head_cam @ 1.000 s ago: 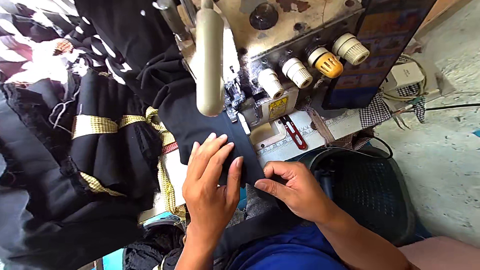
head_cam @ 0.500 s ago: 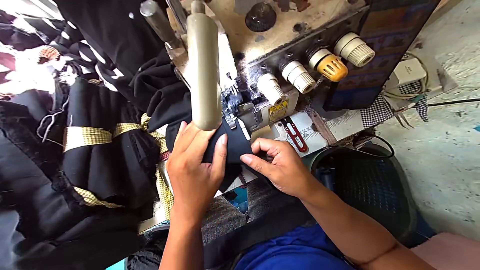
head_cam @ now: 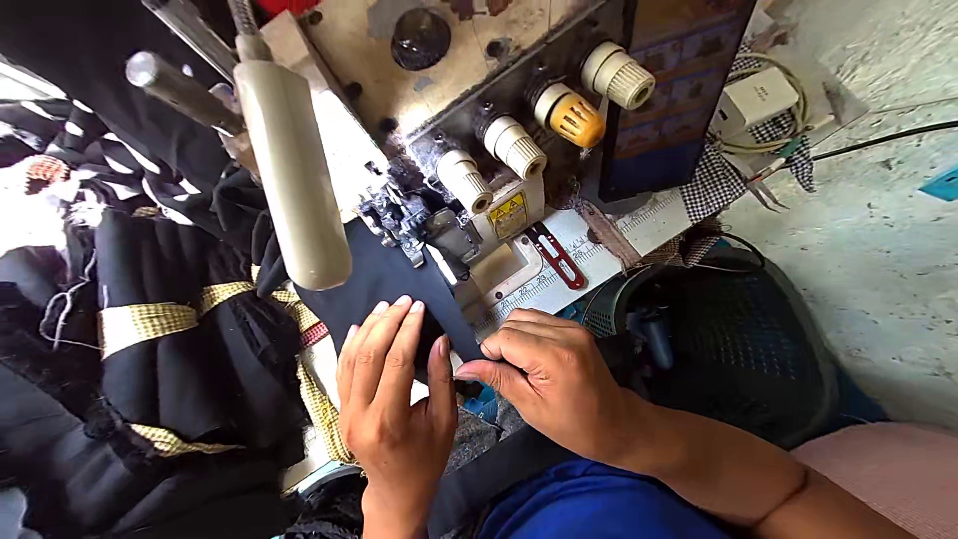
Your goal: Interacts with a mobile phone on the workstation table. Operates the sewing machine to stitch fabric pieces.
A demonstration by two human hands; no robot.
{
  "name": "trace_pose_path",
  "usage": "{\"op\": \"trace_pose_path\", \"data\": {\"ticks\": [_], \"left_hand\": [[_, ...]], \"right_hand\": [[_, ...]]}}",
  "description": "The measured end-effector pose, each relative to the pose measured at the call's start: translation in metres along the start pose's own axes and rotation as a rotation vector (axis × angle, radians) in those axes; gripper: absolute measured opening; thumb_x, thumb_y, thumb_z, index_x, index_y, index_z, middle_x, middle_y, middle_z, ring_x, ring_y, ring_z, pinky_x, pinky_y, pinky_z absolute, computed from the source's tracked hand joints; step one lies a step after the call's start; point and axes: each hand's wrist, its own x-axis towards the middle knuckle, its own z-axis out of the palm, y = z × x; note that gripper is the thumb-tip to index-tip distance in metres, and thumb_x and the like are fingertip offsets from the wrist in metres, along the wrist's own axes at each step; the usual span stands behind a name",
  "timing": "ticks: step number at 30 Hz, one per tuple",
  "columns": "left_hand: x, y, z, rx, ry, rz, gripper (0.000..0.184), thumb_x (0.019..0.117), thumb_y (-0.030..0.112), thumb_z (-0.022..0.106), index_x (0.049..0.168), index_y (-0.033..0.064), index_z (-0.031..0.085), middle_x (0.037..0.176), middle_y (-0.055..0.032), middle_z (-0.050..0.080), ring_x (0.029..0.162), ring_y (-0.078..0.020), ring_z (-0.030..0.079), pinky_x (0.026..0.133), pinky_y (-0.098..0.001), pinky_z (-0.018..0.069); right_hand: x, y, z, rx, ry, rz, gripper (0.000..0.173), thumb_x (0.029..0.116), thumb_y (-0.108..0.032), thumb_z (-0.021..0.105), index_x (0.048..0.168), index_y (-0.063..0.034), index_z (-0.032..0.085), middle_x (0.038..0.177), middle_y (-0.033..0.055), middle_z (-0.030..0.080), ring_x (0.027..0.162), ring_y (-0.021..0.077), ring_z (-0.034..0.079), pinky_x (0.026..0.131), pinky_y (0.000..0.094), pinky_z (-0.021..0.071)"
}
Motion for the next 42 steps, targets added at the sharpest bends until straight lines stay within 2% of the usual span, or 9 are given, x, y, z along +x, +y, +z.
{"op": "trace_pose_path", "data": {"ticks": [9, 18, 21, 24, 27, 29, 33, 37, 42], "left_hand": [[0.006, -0.004, 0.004, -0.005, 0.003, -0.006, 0.029, 0.0998, 0.027, 0.065, 0.118, 0.0080, 0.077, 0.125, -0.0129, 0.072, 0.127, -0.0288, 0.063, 0.112, -0.0507, 0.0450], [0.024, -0.022, 0.012, -0.014, 0.026, 0.022, 0.028, 0.1012, 0.025, 0.062, 0.117, 0.0086, 0.077, 0.128, -0.0112, 0.071, 0.127, -0.0261, 0.063, 0.114, -0.0499, 0.0435], [0.023, -0.030, 0.016, -0.024, 0.038, 0.046, 0.030, 0.1021, 0.027, 0.060, 0.119, 0.0082, 0.077, 0.126, -0.0130, 0.072, 0.126, -0.0282, 0.063, 0.114, -0.0530, 0.0423], [0.023, -0.032, 0.019, -0.019, 0.062, 0.058, 0.032, 0.1025, 0.028, 0.058, 0.119, 0.0073, 0.076, 0.126, -0.0144, 0.072, 0.126, -0.0302, 0.063, 0.115, -0.0543, 0.0401], [0.025, -0.030, 0.021, -0.006, 0.082, 0.048, 0.033, 0.1022, 0.029, 0.057, 0.119, 0.0069, 0.076, 0.124, -0.0151, 0.072, 0.123, -0.0302, 0.065, 0.115, -0.0554, 0.0405], [0.026, -0.028, 0.021, 0.003, 0.089, 0.046, 0.034, 0.1026, 0.029, 0.056, 0.119, 0.0075, 0.076, 0.124, -0.0146, 0.072, 0.123, -0.0294, 0.065, 0.115, -0.0552, 0.0406], [0.027, -0.028, 0.023, 0.000, 0.116, 0.062, 0.033, 0.1030, 0.029, 0.056, 0.119, 0.0072, 0.076, 0.124, -0.0144, 0.072, 0.125, -0.0285, 0.064, 0.115, -0.0522, 0.0403], [0.026, -0.028, 0.022, 0.009, 0.114, 0.060, 0.033, 0.1025, 0.029, 0.056, 0.119, 0.0082, 0.076, 0.124, -0.0135, 0.072, 0.126, -0.0270, 0.064, 0.115, -0.0517, 0.0405], [0.026, -0.029, 0.022, 0.008, 0.113, 0.068, 0.035, 0.1032, 0.031, 0.055, 0.118, 0.0079, 0.076, 0.124, -0.0132, 0.072, 0.127, -0.0266, 0.063, 0.116, -0.0512, 0.0396]], "right_hand": [[0.001, 0.023, 0.013, -0.012, 0.010, 0.068, 0.030, 0.0934, -0.029, 0.074, 0.077, -0.0056, 0.068, 0.067, 0.0021, 0.062, 0.065, 0.0067, 0.058, 0.061, 0.0189, 0.0464], [0.015, 0.033, 0.024, 0.038, -0.022, 0.029, 0.029, 0.0989, -0.027, 0.068, 0.081, -0.0049, 0.070, 0.070, 0.0032, 0.066, 0.067, 0.0066, 0.062, 0.063, 0.0204, 0.0506], [0.017, 0.041, 0.000, 0.077, 0.013, 0.012, 0.023, 0.1015, -0.024, 0.065, 0.100, -0.0048, 0.078, 0.088, 0.0020, 0.076, 0.081, 0.0047, 0.071, 0.075, 0.0220, 0.0595], [0.027, 0.054, -0.043, -0.052, 0.257, 0.050, 0.025, 0.1021, -0.018, 0.062, 0.121, -0.0059, 0.072, 0.093, 0.0010, 0.074, 0.076, 0.0057, 0.068, 0.067, 0.0258, 0.0601], [0.049, 0.059, -0.091, -0.287, 0.391, 0.104, 0.048, 0.1040, -0.015, 0.056, 0.152, -0.0089, 0.050, 0.077, 0.0011, 0.064, 0.056, 0.0085, 0.056, 0.049, 0.0276, 0.0501], [0.066, 0.060, -0.112, -0.396, 0.377, 0.145, 0.062, 0.1040, -0.013, 0.053, 0.163, -0.0121, 0.032, 0.069, 0.0013, 0.059, 0.050, 0.0107, 0.051, 0.046, 0.0289, 0.0459], [0.090, 0.054, -0.127, -0.541, 0.346, 0.173, 0.070, 0.1013, -0.011, 0.051, 0.166, -0.0143, 0.024, 0.065, 0.0022, 0.055, 0.048, 0.0149, 0.047, 0.043, 0.0338, 0.0419], [0.096, 0.049, -0.121, -0.602, 0.281, 0.181, 0.067, 0.0993, -0.011, 0.052, 0.163, -0.0184, 0.034, 0.062, 0.0038, 0.055, 0.047, 0.0197, 0.048, 0.044, 0.0409, 0.0432], [0.092, 0.053, -0.116, -0.569, 0.278, 0.112, 0.065, 0.0982, -0.010, 0.054, 0.160, -0.0245, 0.041, 0.065, 0.0034, 0.058, 0.047, 0.0174, 0.048, 0.043, 0.0391, 0.0421]]}}
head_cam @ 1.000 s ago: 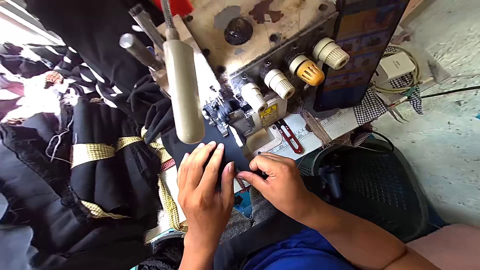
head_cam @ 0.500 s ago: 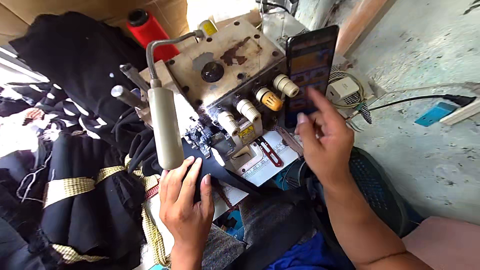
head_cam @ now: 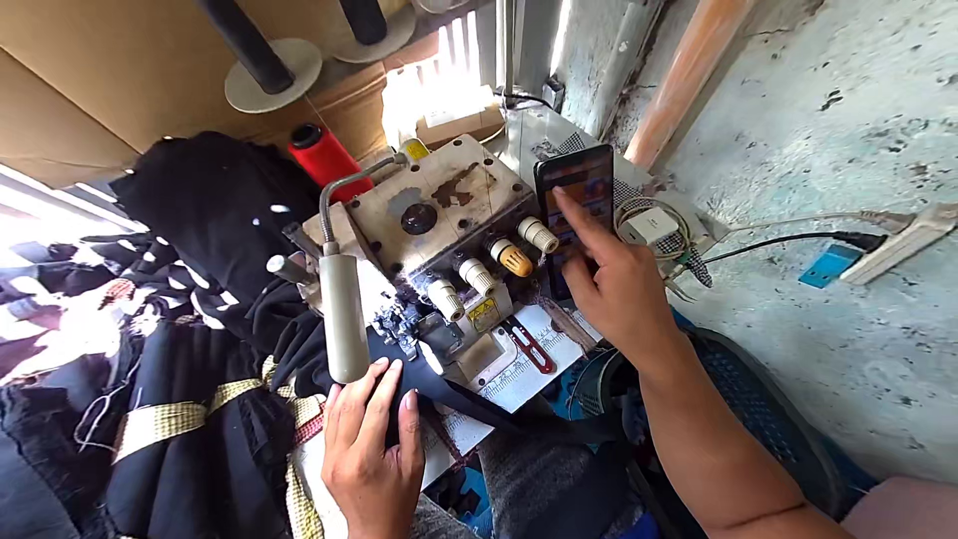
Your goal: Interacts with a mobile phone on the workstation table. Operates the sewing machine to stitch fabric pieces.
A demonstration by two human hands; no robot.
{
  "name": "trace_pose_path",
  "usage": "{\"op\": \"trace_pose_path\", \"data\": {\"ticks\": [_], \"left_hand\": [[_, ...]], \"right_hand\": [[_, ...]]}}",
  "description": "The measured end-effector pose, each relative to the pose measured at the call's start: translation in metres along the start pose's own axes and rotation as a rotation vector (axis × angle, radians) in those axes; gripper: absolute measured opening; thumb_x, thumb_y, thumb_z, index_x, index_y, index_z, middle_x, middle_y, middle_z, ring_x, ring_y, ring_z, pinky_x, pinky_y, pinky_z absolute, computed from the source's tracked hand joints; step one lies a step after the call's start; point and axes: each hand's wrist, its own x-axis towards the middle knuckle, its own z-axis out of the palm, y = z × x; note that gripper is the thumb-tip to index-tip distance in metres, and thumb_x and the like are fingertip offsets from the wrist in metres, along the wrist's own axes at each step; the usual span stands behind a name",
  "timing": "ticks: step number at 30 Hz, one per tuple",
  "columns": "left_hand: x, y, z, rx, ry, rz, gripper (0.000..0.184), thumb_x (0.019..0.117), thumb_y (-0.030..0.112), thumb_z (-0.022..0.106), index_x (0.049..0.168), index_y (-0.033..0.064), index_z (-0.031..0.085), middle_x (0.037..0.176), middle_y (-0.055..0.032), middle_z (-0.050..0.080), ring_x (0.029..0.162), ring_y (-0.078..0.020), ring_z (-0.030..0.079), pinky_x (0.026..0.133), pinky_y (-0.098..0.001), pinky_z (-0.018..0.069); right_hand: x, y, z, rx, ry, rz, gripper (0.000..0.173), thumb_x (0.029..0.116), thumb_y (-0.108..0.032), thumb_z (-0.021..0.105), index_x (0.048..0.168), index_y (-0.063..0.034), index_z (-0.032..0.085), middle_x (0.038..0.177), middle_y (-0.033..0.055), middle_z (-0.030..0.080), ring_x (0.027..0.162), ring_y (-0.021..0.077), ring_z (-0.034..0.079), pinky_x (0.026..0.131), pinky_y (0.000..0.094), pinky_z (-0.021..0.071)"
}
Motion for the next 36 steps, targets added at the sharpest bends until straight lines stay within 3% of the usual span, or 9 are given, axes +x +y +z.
{"op": "trace_pose_path", "data": {"ticks": [7, 15, 22, 25, 28, 29, 32, 33, 36], "left_hand": [[0.000, -0.001, -0.001, -0.001, -0.006, 0.003, 0.034, 0.1026, 0.031, 0.055, 0.119, 0.0088, 0.076, 0.125, -0.0126, 0.072, 0.127, -0.0253, 0.062, 0.117, -0.0493, 0.0393], [0.007, -0.004, -0.011, -0.014, -0.090, 0.026, 0.033, 0.1020, 0.030, 0.057, 0.118, 0.0085, 0.076, 0.125, -0.0125, 0.072, 0.125, -0.0245, 0.063, 0.113, -0.0453, 0.0440], [0.050, -0.060, -0.061, -0.387, -0.053, -0.141, 0.029, 0.1084, 0.020, 0.050, 0.109, 0.0003, 0.071, 0.106, -0.0016, 0.074, 0.095, -0.0060, 0.069, 0.086, -0.0282, 0.0581], [0.076, -0.100, -0.058, -0.470, 0.134, -0.387, 0.034, 0.1063, 0.030, 0.056, 0.122, 0.0020, 0.066, 0.118, -0.0024, 0.070, 0.106, -0.0105, 0.067, 0.093, -0.0338, 0.0562], [0.098, -0.102, -0.039, -0.417, -0.058, -0.616, 0.074, 0.0977, 0.042, 0.066, 0.155, 0.0060, 0.037, 0.146, -0.0115, 0.053, 0.123, -0.0125, 0.058, 0.102, -0.0368, 0.0512], [0.100, -0.097, -0.028, -0.396, -0.115, -0.667, 0.070, 0.0955, 0.036, 0.068, 0.153, 0.0062, 0.041, 0.137, -0.0100, 0.059, 0.114, -0.0101, 0.061, 0.097, -0.0358, 0.0530], [0.100, -0.099, -0.012, -0.186, -0.060, -0.586, 0.026, 0.0970, 0.022, 0.065, 0.114, 0.0016, 0.066, 0.095, -0.0064, 0.066, 0.083, -0.0073, 0.062, 0.077, -0.0331, 0.0535], [0.098, -0.108, -0.017, -0.127, -0.004, -0.494, 0.028, 0.0977, 0.022, 0.066, 0.112, -0.0026, 0.068, 0.098, -0.0143, 0.069, 0.088, -0.0157, 0.065, 0.082, -0.0413, 0.0540], [0.103, -0.101, -0.037, -0.022, 0.231, -0.403, 0.042, 0.1028, 0.024, 0.062, 0.123, -0.0125, 0.060, 0.117, -0.0260, 0.066, 0.111, -0.0224, 0.066, 0.100, -0.0363, 0.0529]], "right_hand": [[-0.009, 0.015, -0.003, 0.041, 0.112, 0.029, 0.061, 0.0985, -0.010, 0.050, 0.159, -0.0190, 0.043, 0.059, -0.0006, 0.049, 0.046, 0.0123, 0.041, 0.043, 0.0315, 0.0372], [0.003, 0.019, -0.009, -0.017, 0.080, 0.095, 0.068, 0.0993, -0.011, 0.052, 0.164, -0.0181, 0.031, 0.060, 0.0011, 0.051, 0.046, 0.0171, 0.046, 0.043, 0.0372, 0.0420], [-0.030, 0.013, 0.001, 0.250, 0.230, -0.028, 0.046, 0.1016, -0.011, 0.052, 0.147, -0.0074, 0.056, 0.066, 0.0010, 0.060, 0.050, 0.0076, 0.050, 0.047, 0.0275, 0.0464], [-0.070, -0.010, 0.026, 0.493, 0.046, -0.121, 0.026, 0.1026, -0.015, 0.055, 0.116, -0.0005, 0.072, 0.083, 0.0033, 0.071, 0.068, 0.0047, 0.064, 0.062, 0.0228, 0.0568], [-0.096, -0.035, 0.061, 0.671, -0.251, -0.154, 0.033, 0.0999, -0.034, 0.067, 0.105, -0.0018, 0.071, 0.108, 0.0099, 0.072, 0.103, 0.0154, 0.070, 0.090, 0.0324, 0.0597], [-0.100, -0.040, 0.069, 0.731, -0.355, -0.155, 0.038, 0.0975, -0.038, 0.070, 0.105, -0.0009, 0.069, 0.110, 0.0121, 0.071, 0.108, 0.0178, 0.068, 0.095, 0.0342, 0.0579], [-0.103, -0.041, 0.082, 0.841, -0.554, -0.167, 0.036, 0.0932, -0.030, 0.076, 0.109, 0.0010, 0.067, 0.097, 0.0135, 0.071, 0.093, 0.0181, 0.069, 0.084, 0.0330, 0.0574], [-0.102, -0.038, 0.084, 0.865, -0.584, -0.186, 0.031, 0.0938, -0.026, 0.075, 0.109, 0.0008, 0.068, 0.096, 0.0127, 0.072, 0.091, 0.0171, 0.070, 0.083, 0.0319, 0.0578], [-0.097, -0.027, 0.082, 0.941, -0.655, -0.223, 0.021, 0.0951, -0.017, 0.073, 0.105, 0.0014, 0.070, 0.094, 0.0121, 0.073, 0.090, 0.0146, 0.070, 0.083, 0.0290, 0.0573]]}}
